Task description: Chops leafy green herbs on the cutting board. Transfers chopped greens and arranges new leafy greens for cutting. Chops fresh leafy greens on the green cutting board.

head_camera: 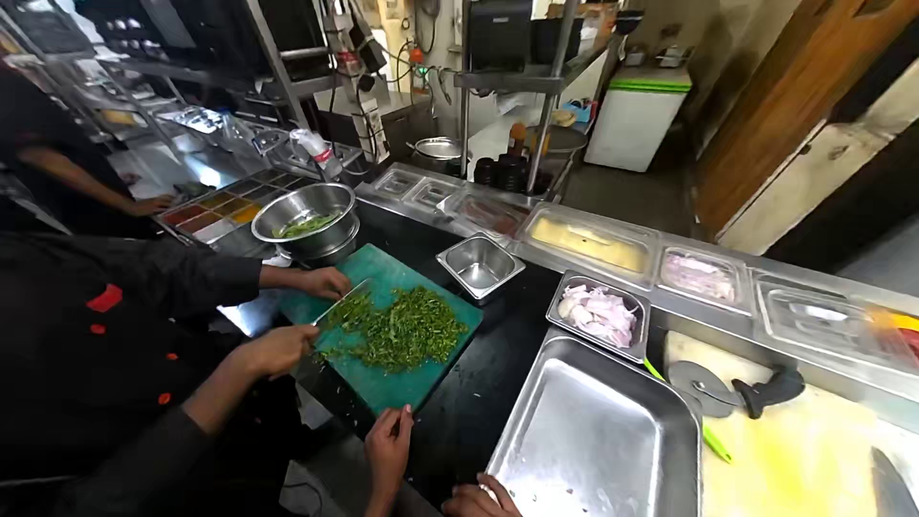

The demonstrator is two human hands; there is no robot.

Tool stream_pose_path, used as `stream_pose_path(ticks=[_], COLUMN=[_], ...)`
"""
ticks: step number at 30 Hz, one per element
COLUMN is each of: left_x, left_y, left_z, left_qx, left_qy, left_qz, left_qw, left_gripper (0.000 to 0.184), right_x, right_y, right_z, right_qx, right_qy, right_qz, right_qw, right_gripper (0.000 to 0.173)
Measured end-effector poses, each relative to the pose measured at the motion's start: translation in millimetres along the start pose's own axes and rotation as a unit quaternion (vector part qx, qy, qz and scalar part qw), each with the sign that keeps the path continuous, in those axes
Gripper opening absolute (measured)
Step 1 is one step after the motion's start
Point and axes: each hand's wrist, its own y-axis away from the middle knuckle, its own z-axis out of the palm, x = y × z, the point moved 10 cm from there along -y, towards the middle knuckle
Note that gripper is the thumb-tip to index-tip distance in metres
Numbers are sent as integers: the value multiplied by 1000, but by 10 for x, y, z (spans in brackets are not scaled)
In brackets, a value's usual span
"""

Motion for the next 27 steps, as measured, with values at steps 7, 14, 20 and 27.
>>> stream_pose_path(ticks=[7,14,20,27], left_x=[9,-56,-142,-239], left_y=[1,-87,-222,-296], left_z=[31,-1,55,160], left_qx=[-28,-167,-330,-410], left_qy=[-5,123,240,300], left_qz=[8,41,-18,-62], left_qw=[1000,977,913,859], left_gripper=[39,33,25,24], right_x=[472,553,527,165], right_y=[-330,-144,-16,230], right_z=[-58,-184,-230,228], right_qx=[-60,19,43,-43], right_qy=[32,75,76,60], right_qz=[80,123,124,260], right_qw=[994,989,988,963], right_gripper=[39,37,29,39])
